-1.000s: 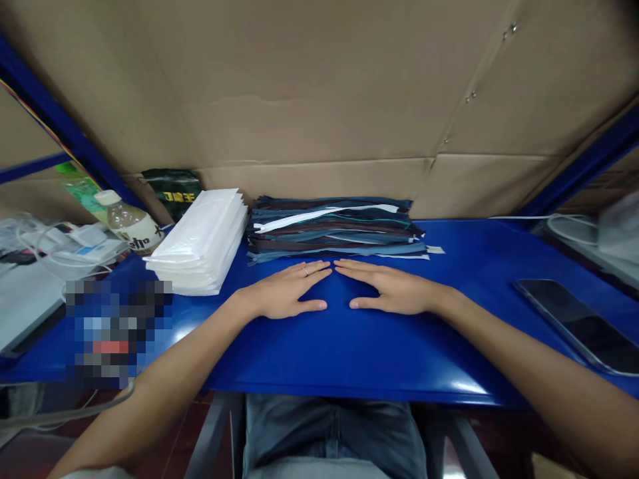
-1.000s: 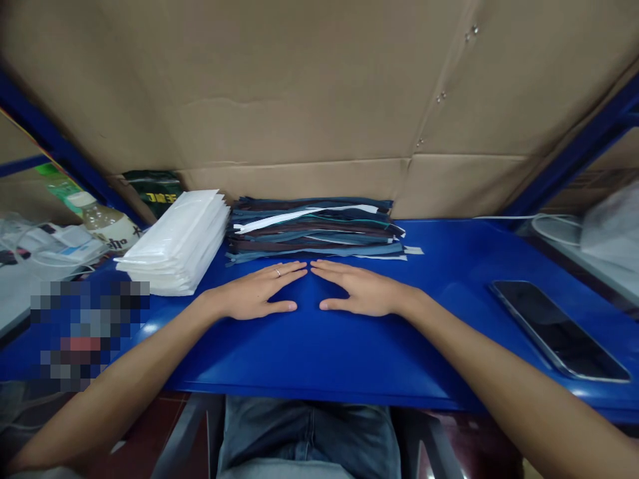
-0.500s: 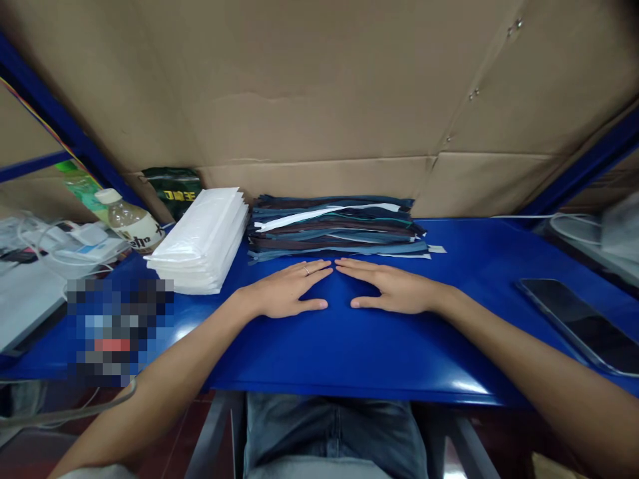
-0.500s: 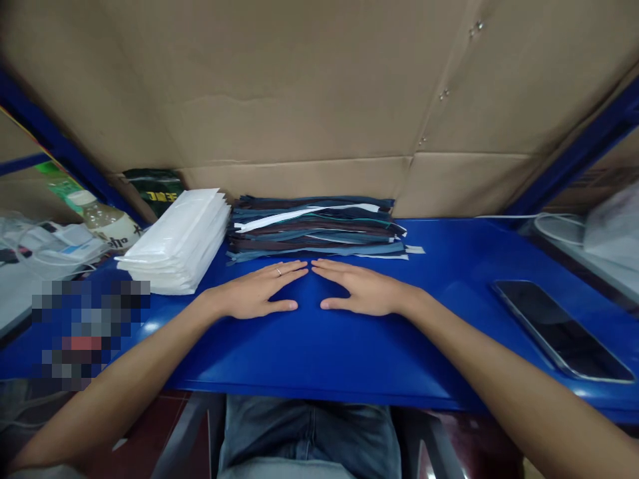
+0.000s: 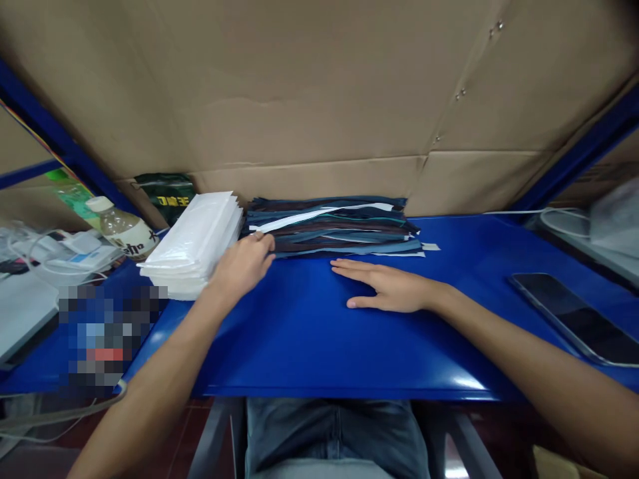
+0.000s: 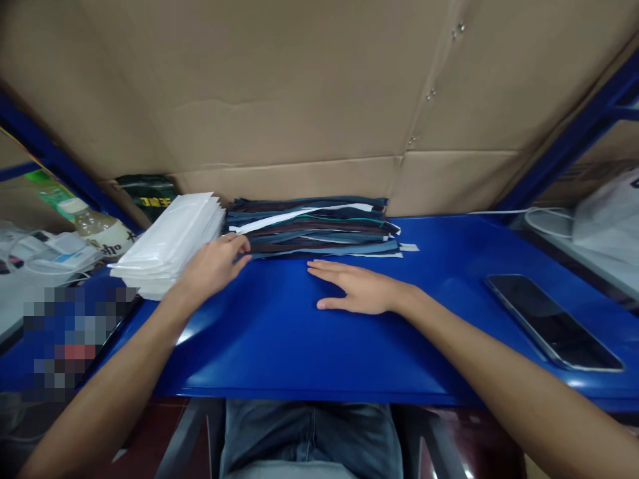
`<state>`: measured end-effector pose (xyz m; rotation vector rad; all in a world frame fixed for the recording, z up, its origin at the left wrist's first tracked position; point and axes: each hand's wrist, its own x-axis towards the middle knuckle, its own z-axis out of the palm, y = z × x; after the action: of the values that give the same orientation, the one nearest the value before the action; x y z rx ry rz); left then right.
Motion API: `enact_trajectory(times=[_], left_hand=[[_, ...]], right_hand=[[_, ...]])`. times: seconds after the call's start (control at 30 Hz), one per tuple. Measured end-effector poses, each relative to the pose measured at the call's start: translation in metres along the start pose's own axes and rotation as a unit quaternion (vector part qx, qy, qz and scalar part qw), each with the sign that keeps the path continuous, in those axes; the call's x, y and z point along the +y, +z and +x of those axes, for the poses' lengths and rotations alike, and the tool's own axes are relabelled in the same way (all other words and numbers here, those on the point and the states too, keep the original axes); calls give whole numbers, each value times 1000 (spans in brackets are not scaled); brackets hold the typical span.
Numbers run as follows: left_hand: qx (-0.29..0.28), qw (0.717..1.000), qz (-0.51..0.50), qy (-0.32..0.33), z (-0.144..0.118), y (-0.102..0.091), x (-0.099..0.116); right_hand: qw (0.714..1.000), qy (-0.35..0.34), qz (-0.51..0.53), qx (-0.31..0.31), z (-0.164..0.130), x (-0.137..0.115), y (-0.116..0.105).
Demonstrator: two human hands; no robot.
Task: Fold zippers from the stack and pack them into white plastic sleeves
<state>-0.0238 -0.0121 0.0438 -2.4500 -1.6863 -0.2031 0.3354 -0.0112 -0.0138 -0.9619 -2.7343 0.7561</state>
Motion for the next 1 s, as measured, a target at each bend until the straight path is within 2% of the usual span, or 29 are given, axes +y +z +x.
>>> enact_trajectory(times=[0.1,0.23,0.37,0.63,0.73,0.83,1.0], left_hand=[[-35,995,70,-63,-4,-5,-15],[-87,984,114,-102,-6,-2,-19],[-122,981,112,-102,-4,2,-19],[-125,980,119,-100,-1,1,-14],[-138,981,108,-89,-2,0,-16],[-153,984,77,-47,-4,0,-25],[-139,990,26,21,-4,4,-33]], right_hand=[[1000,9,4,-5,0,-2,-1],[1000,13,12,-3,0,-2,-2],[1000,15,25,-1,-1,-1,-2],[1000,7,24,3,0,-1,-2],[1000,2,29,11,0,0,-2],[999,-4,32,17,0,0,-2],[999,-5,29,14,0,2,-2]])
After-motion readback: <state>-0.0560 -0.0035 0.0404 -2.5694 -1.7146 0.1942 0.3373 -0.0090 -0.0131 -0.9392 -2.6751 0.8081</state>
